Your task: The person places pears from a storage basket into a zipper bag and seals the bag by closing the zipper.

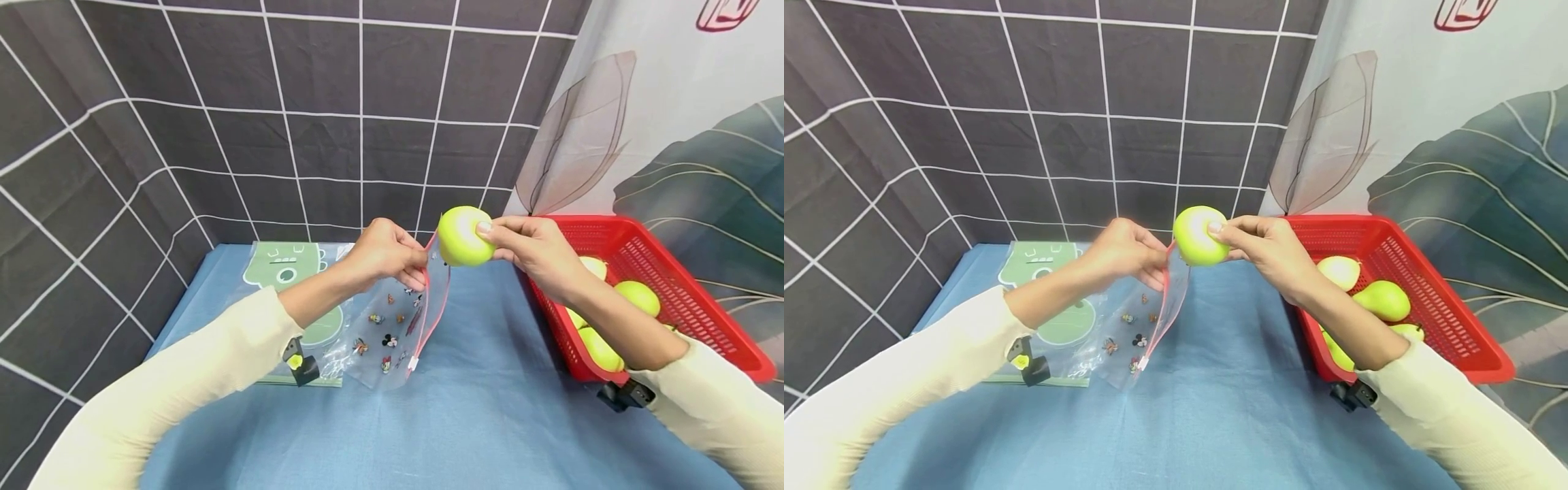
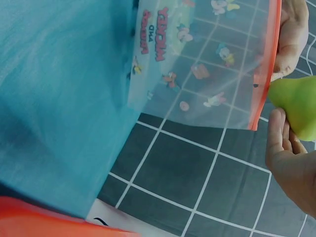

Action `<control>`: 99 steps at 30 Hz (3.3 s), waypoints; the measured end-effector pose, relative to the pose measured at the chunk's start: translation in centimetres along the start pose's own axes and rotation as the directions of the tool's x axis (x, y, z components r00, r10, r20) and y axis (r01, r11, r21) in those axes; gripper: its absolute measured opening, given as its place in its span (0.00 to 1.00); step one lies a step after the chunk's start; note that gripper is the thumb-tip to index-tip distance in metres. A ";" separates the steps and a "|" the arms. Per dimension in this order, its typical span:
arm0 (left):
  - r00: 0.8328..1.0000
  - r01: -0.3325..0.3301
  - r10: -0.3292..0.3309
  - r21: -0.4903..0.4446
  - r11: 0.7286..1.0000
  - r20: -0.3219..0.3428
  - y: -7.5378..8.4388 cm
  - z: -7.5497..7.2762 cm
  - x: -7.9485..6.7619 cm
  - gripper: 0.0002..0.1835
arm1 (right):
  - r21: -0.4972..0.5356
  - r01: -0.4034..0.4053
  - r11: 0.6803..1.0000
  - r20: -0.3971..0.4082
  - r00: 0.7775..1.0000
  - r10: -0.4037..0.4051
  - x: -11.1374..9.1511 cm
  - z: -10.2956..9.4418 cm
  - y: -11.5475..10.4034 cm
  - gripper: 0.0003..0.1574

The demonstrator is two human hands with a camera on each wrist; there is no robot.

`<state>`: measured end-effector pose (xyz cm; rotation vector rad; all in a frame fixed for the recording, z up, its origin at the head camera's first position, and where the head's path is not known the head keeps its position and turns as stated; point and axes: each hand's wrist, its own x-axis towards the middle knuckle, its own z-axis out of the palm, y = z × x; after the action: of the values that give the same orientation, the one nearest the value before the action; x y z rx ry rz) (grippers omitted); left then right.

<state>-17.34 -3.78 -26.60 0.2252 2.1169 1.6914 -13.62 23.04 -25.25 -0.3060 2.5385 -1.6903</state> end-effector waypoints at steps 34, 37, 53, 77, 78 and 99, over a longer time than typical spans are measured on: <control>0.997 0.004 -0.024 -0.242 0.970 -0.079 0.8 -1.3 -0.6 0.09 | -0.401 0.099 0.911 -0.009 0.994 -0.113 -0.2 0.8 -0.5 0.31; 0.995 0.004 -0.029 -0.258 0.966 -0.094 0.9 -1.3 -0.6 0.09 | -0.408 0.109 0.907 -0.020 0.992 -0.128 -0.3 0.7 -0.6 0.30; 0.994 -0.053 0.004 -0.447 0.893 -0.110 2.2 -1.1 0.6 0.10 | -0.337 0.043 0.940 -0.118 0.989 -0.088 -0.7 -1.4 0.1 0.26; 0.999 0.005 -0.021 -0.358 0.934 -0.040 3.7 -2.6 0.2 0.12 | -0.503 -0.090 0.860 -0.179 0.984 -0.003 -0.7 -7.5 3.9 0.35; 0.999 0.003 -0.018 -0.360 0.933 -0.040 3.7 -2.7 0.1 0.13 | -0.512 -0.092 0.854 -0.178 0.984 -0.001 -0.7 -7.6 4.0 0.35; 0.999 -0.008 -0.007 -0.356 0.935 -0.042 3.2 -4.2 -0.6 0.14 | -0.645 -0.105 0.757 -0.056 0.994 0.090 -2.5 -11.1 7.2 0.33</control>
<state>-19.01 -6.99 -22.64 0.0801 1.7931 2.0569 -13.96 36.23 -27.64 -0.1786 3.0111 -0.7134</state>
